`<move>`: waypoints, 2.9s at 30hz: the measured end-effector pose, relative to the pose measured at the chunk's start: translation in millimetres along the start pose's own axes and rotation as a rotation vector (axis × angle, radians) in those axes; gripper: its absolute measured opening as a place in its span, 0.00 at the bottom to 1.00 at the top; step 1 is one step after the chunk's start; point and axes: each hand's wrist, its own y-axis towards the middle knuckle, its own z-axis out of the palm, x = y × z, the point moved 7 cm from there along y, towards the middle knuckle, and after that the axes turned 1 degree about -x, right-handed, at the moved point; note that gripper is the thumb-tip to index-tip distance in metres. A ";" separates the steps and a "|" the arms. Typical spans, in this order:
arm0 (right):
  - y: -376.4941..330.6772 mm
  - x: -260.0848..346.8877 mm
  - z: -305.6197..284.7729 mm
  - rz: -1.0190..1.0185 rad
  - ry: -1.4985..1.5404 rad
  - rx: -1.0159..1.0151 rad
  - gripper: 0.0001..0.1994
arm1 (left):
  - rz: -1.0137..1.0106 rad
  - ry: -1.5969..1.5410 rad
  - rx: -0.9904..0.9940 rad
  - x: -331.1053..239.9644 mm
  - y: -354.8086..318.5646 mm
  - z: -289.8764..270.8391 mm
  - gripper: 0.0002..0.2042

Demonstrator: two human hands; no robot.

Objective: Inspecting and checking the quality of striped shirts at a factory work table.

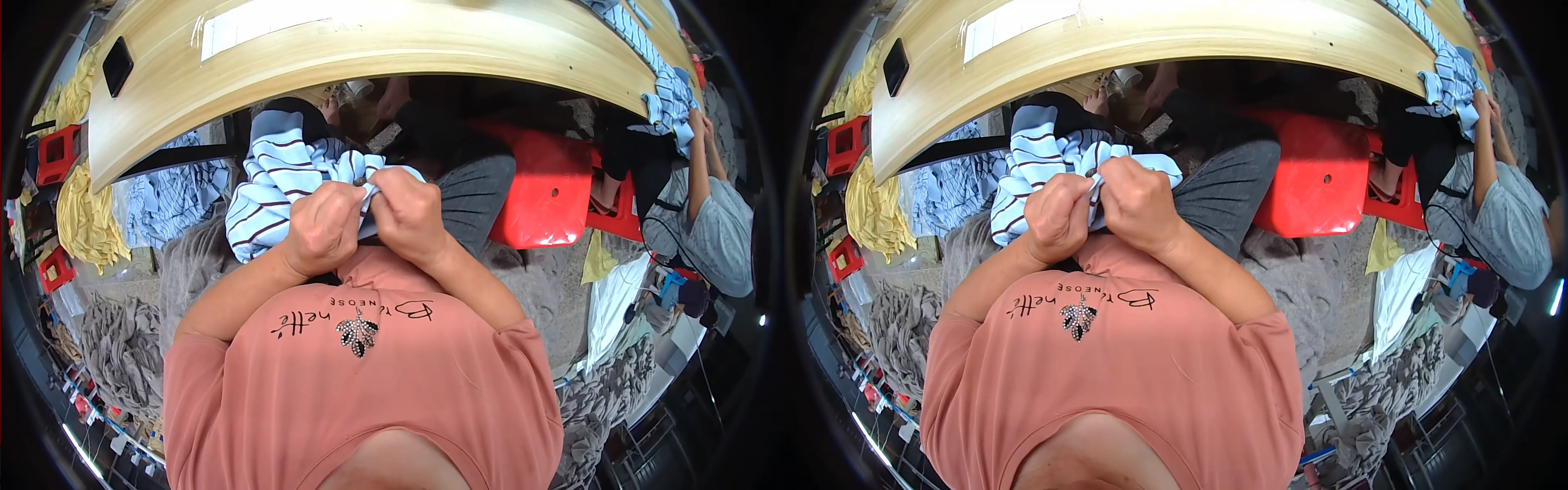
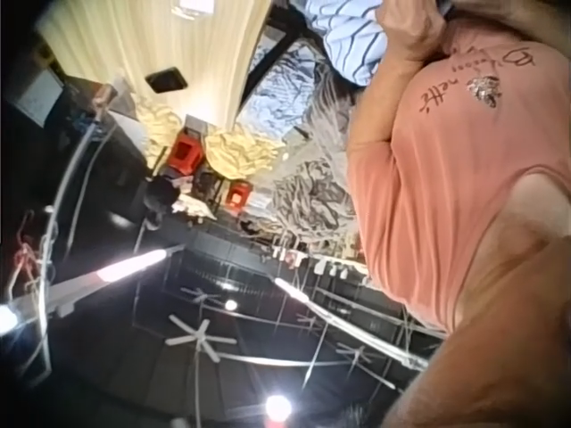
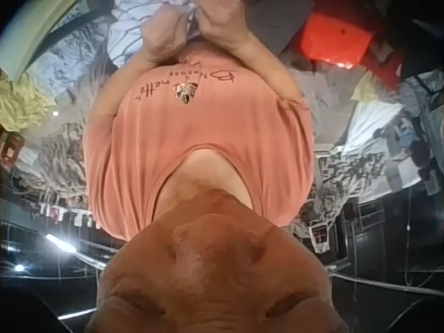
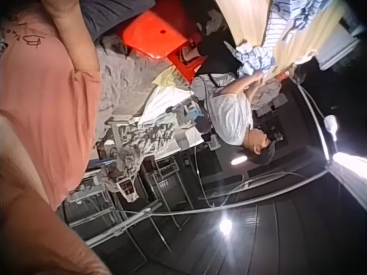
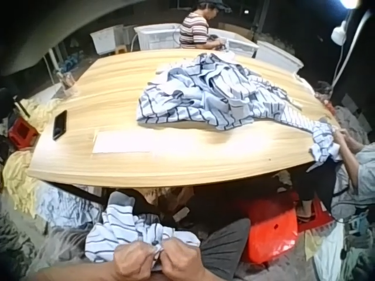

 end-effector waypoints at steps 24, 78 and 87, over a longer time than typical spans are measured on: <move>1.5 31.4 -22.7 -0.199 -0.097 -0.071 0.19 | -0.259 0.034 0.263 2.7 20.9 -17.6 0.06; -23.1 45.7 -34.2 -0.439 -0.031 -0.003 0.15 | -1.039 -0.710 0.394 15.2 -5.5 12.7 0.03; -23.7 49.9 -28.2 -0.486 -0.163 0.053 0.12 | -0.925 -0.598 0.498 15.9 -3.6 10.7 0.03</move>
